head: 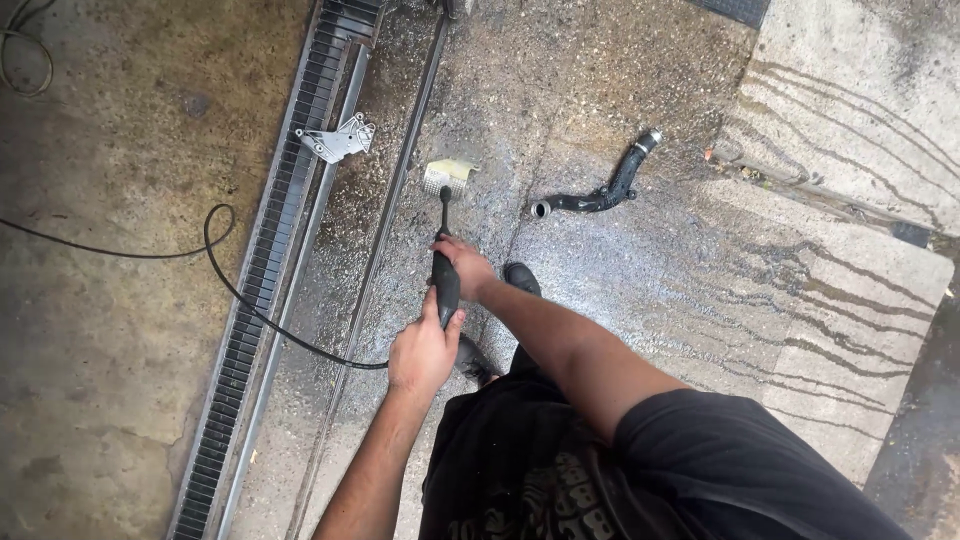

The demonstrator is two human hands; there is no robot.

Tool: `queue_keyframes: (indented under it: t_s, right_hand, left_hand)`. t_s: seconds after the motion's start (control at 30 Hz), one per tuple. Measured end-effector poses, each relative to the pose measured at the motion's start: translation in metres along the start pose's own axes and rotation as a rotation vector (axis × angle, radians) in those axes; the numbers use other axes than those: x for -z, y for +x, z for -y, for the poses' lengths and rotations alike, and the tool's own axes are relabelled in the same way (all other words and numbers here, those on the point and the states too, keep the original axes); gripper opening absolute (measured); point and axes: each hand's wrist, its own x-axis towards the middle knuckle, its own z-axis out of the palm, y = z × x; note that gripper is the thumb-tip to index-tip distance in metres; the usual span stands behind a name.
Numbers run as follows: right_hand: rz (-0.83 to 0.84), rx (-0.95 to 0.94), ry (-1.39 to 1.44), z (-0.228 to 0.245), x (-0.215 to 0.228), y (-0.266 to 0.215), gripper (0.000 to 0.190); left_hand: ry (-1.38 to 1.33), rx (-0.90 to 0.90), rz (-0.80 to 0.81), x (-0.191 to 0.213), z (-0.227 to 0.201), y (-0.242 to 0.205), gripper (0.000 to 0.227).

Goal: Using a high-pressure water wand to clean grease and dirt off a metal bracket and a rubber hose on a garage floor.

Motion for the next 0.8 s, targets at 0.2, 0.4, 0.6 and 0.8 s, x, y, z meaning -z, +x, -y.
queue_keyframes:
  t_s: [0.2,0.4,0.6,0.8]
  right_hand:
    - [0.033,0.017,0.048,0.0,0.026,0.017,0.06]
    - [0.102,0.093,0.047,0.004,0.039,0.018,0.059]
    - [0.18,0.144,-0.016,0.005,0.028,0.025,0.056]
    - [0.149,0.147,-0.018,0.014,0.016,0.011,0.057]
  left_hand:
    - [-0.034,0.048,0.0,0.001,-0.019,0.026,0.067]
    - [-0.031,0.098,-0.034,0.003,-0.035,0.024,0.067]
    - [-0.089,0.139,-0.098,-0.007,-0.018,0.021,0.067]
    - [-0.106,0.15,-0.109,-0.01,-0.001,0.012,0.068]
